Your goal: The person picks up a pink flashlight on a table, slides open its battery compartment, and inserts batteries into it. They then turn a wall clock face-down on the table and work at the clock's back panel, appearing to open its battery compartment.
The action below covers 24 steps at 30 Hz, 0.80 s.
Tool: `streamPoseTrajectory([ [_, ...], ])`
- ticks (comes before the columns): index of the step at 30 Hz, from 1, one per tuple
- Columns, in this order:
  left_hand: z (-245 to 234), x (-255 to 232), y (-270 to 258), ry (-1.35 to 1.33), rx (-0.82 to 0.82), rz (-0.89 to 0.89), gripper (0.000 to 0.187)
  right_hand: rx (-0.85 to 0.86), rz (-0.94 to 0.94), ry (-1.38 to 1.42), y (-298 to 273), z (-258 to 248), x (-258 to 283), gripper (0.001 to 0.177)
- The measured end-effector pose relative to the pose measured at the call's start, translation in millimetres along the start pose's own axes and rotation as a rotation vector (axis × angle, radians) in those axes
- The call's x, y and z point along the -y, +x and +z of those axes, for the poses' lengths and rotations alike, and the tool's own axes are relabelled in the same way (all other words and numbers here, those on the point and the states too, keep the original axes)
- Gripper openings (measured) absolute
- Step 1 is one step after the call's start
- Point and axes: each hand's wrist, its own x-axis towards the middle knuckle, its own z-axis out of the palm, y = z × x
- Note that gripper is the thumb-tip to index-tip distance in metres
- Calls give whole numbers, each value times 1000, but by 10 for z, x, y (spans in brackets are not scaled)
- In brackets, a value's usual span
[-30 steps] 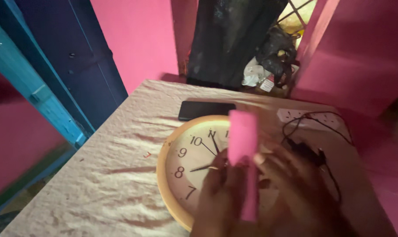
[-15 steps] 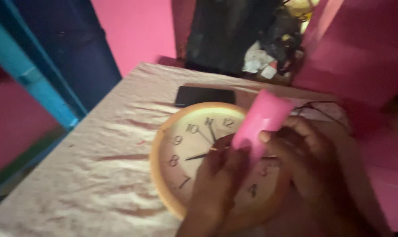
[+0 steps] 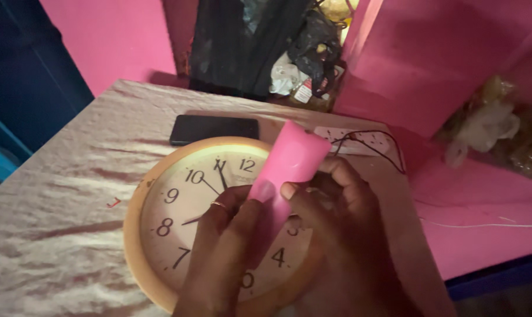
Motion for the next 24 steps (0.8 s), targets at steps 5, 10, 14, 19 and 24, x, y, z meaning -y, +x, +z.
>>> streamPoseTrajectory([
  [5, -8, 15, 22, -46, 63, 23, 50, -32, -8, -17, -28, -3, -20, 34],
  [10, 23, -62, 30, -37, 65, -10, 50, -86, 2, -96, 2, 9, -31, 36],
  [14, 23, -105, 14, 15, 11, -63, 49, -103, 14, -82, -33, 55, -14, 37],
  [19, 5, -143, 47, -47, 68, 2, 48, -66, -59, -97, -51, 130, 34, 38],
  [24, 6, -189, 5, -87, 103, 32, 49, -57, -81, -81, -97, 146, 50, 33],
])
